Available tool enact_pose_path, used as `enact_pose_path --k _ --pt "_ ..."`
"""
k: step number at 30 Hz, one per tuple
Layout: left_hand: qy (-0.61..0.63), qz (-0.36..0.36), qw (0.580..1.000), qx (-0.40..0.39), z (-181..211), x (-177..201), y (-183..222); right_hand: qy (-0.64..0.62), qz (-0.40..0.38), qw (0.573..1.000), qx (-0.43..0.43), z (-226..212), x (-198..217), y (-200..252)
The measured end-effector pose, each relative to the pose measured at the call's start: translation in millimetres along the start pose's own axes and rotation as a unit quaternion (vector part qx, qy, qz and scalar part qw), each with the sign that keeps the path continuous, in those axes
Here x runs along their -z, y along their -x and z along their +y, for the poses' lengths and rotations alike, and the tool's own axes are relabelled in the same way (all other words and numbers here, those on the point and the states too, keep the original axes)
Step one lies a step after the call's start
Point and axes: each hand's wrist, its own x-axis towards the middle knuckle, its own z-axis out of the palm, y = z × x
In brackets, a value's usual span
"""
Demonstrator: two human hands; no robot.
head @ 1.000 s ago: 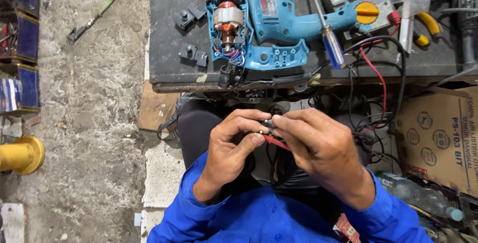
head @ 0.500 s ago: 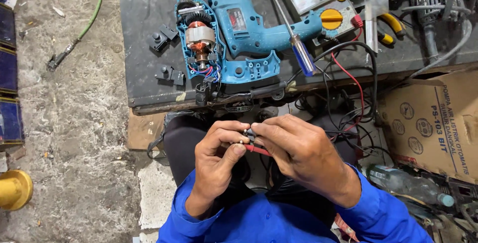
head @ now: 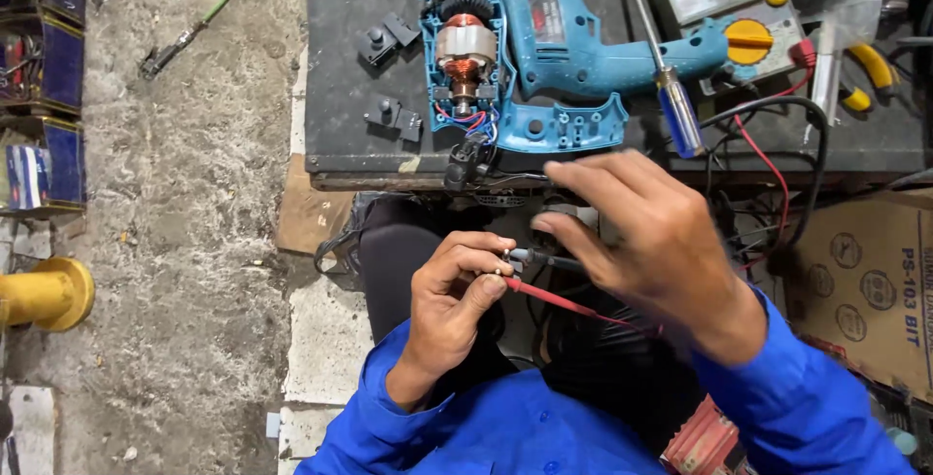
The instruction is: Repairing the internal wiring and switch assembly of an electric drill on a workbench
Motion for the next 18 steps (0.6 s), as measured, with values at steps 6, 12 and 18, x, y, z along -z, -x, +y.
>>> enact_pose_path --k 6,12,18 --pt "0.015 0.006 1.000 0.005 -7 5 6 0.078 -0.048 0.995 0.044 7 -36 -33" --pt "0.016 0.016 1.000 0.020 -14 8 10 0.046 -0.015 0.997 0.062 3 -59 -49" --pt "0.035 0.014 0.999 0.022 -13 10 12 -0.007 0.030 0.996 0.085 2 -62 -51"
